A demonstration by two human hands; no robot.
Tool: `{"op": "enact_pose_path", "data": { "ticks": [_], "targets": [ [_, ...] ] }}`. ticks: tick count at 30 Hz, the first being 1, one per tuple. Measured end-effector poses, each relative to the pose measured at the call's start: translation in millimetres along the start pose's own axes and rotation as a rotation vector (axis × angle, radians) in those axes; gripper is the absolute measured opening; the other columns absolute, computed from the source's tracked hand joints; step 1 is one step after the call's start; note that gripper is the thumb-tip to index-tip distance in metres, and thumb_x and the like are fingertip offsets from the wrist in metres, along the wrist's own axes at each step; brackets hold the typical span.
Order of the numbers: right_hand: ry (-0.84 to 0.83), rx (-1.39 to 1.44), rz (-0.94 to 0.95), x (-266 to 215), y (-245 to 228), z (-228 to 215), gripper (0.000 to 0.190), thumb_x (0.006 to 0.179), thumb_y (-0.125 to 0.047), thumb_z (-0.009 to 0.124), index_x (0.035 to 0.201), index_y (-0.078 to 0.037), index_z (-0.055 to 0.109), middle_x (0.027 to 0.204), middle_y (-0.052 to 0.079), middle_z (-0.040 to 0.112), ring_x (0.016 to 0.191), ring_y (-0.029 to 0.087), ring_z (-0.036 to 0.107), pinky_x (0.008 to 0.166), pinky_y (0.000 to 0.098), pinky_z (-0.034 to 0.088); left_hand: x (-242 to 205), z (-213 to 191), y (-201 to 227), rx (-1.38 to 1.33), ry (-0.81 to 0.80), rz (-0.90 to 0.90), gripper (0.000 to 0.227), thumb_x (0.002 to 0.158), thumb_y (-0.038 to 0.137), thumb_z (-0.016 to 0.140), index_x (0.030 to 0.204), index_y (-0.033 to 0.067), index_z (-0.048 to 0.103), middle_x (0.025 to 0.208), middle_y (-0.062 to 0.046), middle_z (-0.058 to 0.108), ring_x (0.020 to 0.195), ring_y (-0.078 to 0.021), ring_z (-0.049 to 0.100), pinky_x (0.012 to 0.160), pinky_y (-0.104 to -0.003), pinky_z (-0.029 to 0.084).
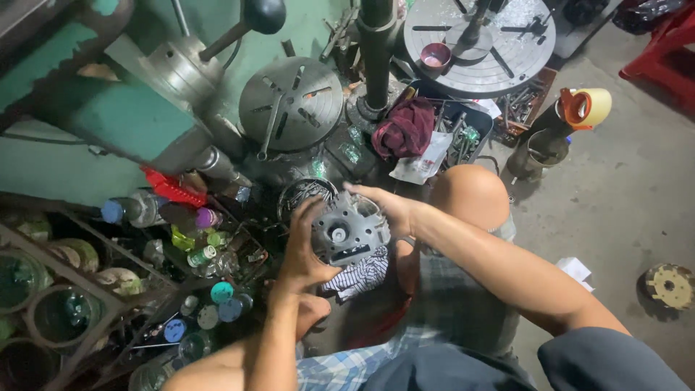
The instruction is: The person cleans a metal engine part using a red brush and a cloth. They scrub the part, wipe it down, and then apply a liquid from a small cup to the surface.
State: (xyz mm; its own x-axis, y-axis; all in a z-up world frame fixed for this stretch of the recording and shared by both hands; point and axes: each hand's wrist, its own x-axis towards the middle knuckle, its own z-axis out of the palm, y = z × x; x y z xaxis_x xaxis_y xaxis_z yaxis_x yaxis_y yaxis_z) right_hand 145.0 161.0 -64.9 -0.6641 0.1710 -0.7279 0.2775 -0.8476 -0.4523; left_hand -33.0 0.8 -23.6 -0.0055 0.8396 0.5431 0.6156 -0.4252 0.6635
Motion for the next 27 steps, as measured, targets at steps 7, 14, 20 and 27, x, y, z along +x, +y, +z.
{"op": "enact_pose_path", "data": {
  "ticks": [7,14,20,27],
  "targets": [
    [-0.21,0.272,-0.34,49.4,56.0,-22.9,0.05,0.091,-0.046,0.057,0.117,-0.005,0.07,0.107,0.013,0.076,0.092,0.026,0.072,0.085,0.0445,0.057,11.7,23.6,-0.5,-0.046,0.098,-0.279,0.09,0.092,0.057,0.056,0.153,-0.0039,0.032,0.158,-0.028,0.036,0.145,-0.0444,0.038,0.12,-0.05,0.03],
    [0.009,0.456,-0.468,17.3,32.0,35.4,0.047,0.092,-0.045,0.055,0.117,-0.009,0.071,0.107,0.006,0.076,0.094,0.02,0.07,0.088,0.0365,0.055,65.8,37.4,-6.0,0.167,0.447,-0.599,0.05,0.106,0.039,0.045,0.11,-0.0025,0.072,0.105,-0.023,0.074,0.099,-0.04,0.071,0.087,-0.044,0.053],
    [-0.031,0.544,-0.528,51.0,20.2,-1.3,0.048,0.094,-0.048,0.061,0.115,-0.006,0.071,0.104,0.008,0.076,0.091,0.021,0.07,0.087,0.0373,0.055,102.4,56.9,-27.4,0.317,0.325,-0.343,0.04,0.106,0.028,0.049,0.107,-0.0042,0.073,0.104,-0.024,0.073,0.096,-0.0425,0.071,0.084,-0.046,0.055],
    [0.138,0.575,-0.64,73.6,31.0,-34.1,0.037,0.095,-0.038,0.064,0.113,-0.006,0.073,0.101,0.008,0.075,0.087,0.02,0.069,0.081,0.0361,0.054,84.3,106.1,-90.7,0.459,0.268,-0.478,0.042,0.111,0.028,0.043,0.101,-0.0012,0.072,0.096,-0.022,0.073,0.088,-0.0426,0.071,0.079,-0.049,0.054]
  ]
}}
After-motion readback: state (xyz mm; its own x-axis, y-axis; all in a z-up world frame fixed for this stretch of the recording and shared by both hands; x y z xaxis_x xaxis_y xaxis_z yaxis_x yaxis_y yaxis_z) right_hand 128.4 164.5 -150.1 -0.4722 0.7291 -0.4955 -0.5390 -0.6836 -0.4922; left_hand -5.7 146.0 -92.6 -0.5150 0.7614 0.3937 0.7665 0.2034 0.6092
